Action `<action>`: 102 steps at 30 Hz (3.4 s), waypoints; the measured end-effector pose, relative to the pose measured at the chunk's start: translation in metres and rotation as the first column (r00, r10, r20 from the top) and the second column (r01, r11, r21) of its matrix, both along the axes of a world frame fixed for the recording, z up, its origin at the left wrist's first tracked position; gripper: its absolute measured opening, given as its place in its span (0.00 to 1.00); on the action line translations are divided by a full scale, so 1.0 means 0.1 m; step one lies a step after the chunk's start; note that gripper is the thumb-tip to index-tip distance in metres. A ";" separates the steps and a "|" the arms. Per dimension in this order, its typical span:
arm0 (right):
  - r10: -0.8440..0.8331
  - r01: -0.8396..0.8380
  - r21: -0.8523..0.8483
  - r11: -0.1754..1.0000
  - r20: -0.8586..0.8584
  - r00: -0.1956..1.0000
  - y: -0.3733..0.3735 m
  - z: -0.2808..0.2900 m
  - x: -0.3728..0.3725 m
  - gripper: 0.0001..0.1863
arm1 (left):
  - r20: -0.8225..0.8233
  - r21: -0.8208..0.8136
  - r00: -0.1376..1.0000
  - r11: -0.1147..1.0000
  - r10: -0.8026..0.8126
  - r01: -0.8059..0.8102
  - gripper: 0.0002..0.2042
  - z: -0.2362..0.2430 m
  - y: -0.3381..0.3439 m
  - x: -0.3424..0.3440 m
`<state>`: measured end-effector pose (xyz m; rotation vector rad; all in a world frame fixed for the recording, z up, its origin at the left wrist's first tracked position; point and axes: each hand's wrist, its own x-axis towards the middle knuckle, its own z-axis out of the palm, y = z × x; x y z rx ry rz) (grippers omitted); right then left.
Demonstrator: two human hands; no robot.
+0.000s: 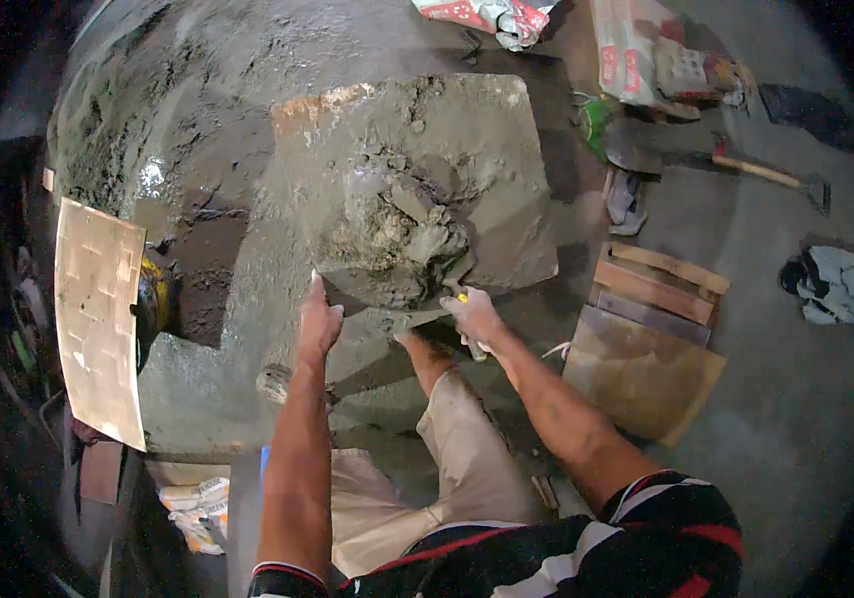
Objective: The person applies mortar to the back of a tile using a trowel after mixing the mortar in a bucket.
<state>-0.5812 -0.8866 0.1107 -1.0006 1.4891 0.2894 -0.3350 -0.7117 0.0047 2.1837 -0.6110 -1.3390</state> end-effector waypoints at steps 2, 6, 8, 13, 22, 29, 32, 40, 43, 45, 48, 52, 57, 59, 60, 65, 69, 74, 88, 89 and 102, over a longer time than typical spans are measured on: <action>-0.056 0.054 0.051 0.997 0.050 0.997 -0.14 0.10 -0.02 0.11 | 0.018 -0.037 1.000 0.999 0.000 0.000 0.43 0.02 -0.05 -0.11; -0.336 0.270 0.322 0.908 0.171 0.926 -0.33 0.57 -0.01 0.07 | -0.087 -0.002 0.996 0.999 0.032 -0.032 0.43 0.23 -0.25 -0.31; -0.653 0.328 0.676 0.660 0.300 0.696 -0.28 0.48 -0.02 0.10 | -0.061 -0.015 0.995 0.997 0.074 -0.075 0.43 0.06 -0.05 -0.26; -0.779 0.388 0.689 0.612 0.442 0.444 -0.29 0.45 0.14 0.18 | -0.064 -0.038 0.984 0.985 0.168 -0.171 0.43 0.08 -0.08 -0.45; -0.422 0.333 0.369 0.868 0.195 0.885 -0.37 0.65 -0.03 0.23 | -0.061 0.041 0.991 0.993 0.116 -0.114 0.44 0.04 -0.05 -0.39; -0.805 0.427 0.707 0.564 0.354 0.476 -0.25 0.62 -0.26 0.22 | -0.067 -0.032 0.995 0.997 0.073 -0.076 0.43 0.03 -0.07 -0.36; -0.844 0.385 0.766 0.514 0.374 0.383 -0.26 0.58 -0.17 0.22 | -0.103 -0.031 0.990 0.995 0.096 -0.100 0.43 0.09 -0.08 -0.31; -0.506 0.424 0.297 0.856 0.306 0.807 -0.15 0.84 -0.07 0.20 | -0.017 -0.085 0.999 0.995 0.049 -0.050 0.44 0.05 -0.05 -0.24; -0.120 0.132 -0.140 0.981 0.087 0.989 -0.08 0.61 -0.45 0.20 | -0.275 0.084 0.955 0.992 0.113 -0.093 0.43 0.09 -0.16 -0.30; 0.399 -0.459 -0.476 0.750 -0.228 0.888 0.09 0.53 -0.50 0.21 | -0.155 -0.001 0.985 0.997 0.081 -0.082 0.45 -0.04 -0.02 -0.23; 0.600 -0.685 -0.343 0.642 -0.332 0.728 0.28 0.67 -0.75 0.22 | -0.159 -0.162 0.986 0.983 0.058 -0.084 0.47 -0.08 0.02 -0.28; 0.759 -0.862 -0.308 0.402 -0.414 0.502 0.46 0.53 -1.09 0.23 | -0.226 -0.117 0.973 0.990 0.052 -0.080 0.49 -0.10 -0.02 -0.27; 0.736 -0.911 -0.285 0.297 -0.540 0.408 0.35 0.31 -0.77 0.22 | -0.192 0.044 0.980 0.997 -0.047 0.057 0.49 -0.10 -0.05 -0.25; 0.674 -0.873 -0.339 0.350 -0.557 0.486 0.26 0.21 -0.51 0.22 | -0.181 0.018 0.982 0.998 -0.053 0.057 0.48 -0.08 -0.07 -0.27; 0.670 -0.872 -0.343 0.350 -0.558 0.489 0.21 0.15 -0.38 0.22 | -0.166 -0.013 0.985 0.998 -0.056 0.055 0.48 -0.07 -0.10 -0.26; 0.545 -0.794 -0.354 0.494 -0.585 0.600 0.03 0.05 0.13 0.22 | -0.178 -0.049 0.984 0.999 -0.010 0.001 0.47 -0.12 -0.04 -0.30; 0.468 -0.670 -0.418 0.614 -0.490 0.735 0.01 -0.03 0.27 0.23 | -0.018 -0.122 0.999 0.992 -0.036 0.033 0.46 -0.24 0.07 -0.36; 0.239 -0.266 -0.349 0.899 -0.119 0.964 -0.06 0.06 0.07 0.23 | -0.169 -0.043 0.986 0.999 -0.018 0.011 0.48 -0.22 -0.05 -0.39; -0.154 0.150 0.055 0.987 0.081 0.985 -0.28 0.47 0.25 0.21 | -0.172 -0.070 0.983 0.994 0.069 -0.082 0.49 -0.06 0.01 -0.32; -0.154 0.150 0.048 0.987 0.079 0.985 -0.24 0.65 0.21 0.21 | -0.126 -0.096 0.992 0.995 0.016 -0.028 0.49 -0.05 -0.01 -0.32; -0.594 0.570 0.167 0.805 0.258 0.762 -0.31 0.15 -0.12 0.22 | -0.069 -0.143 0.997 0.990 -0.022 0.012 0.47 -0.04 -0.14 -0.37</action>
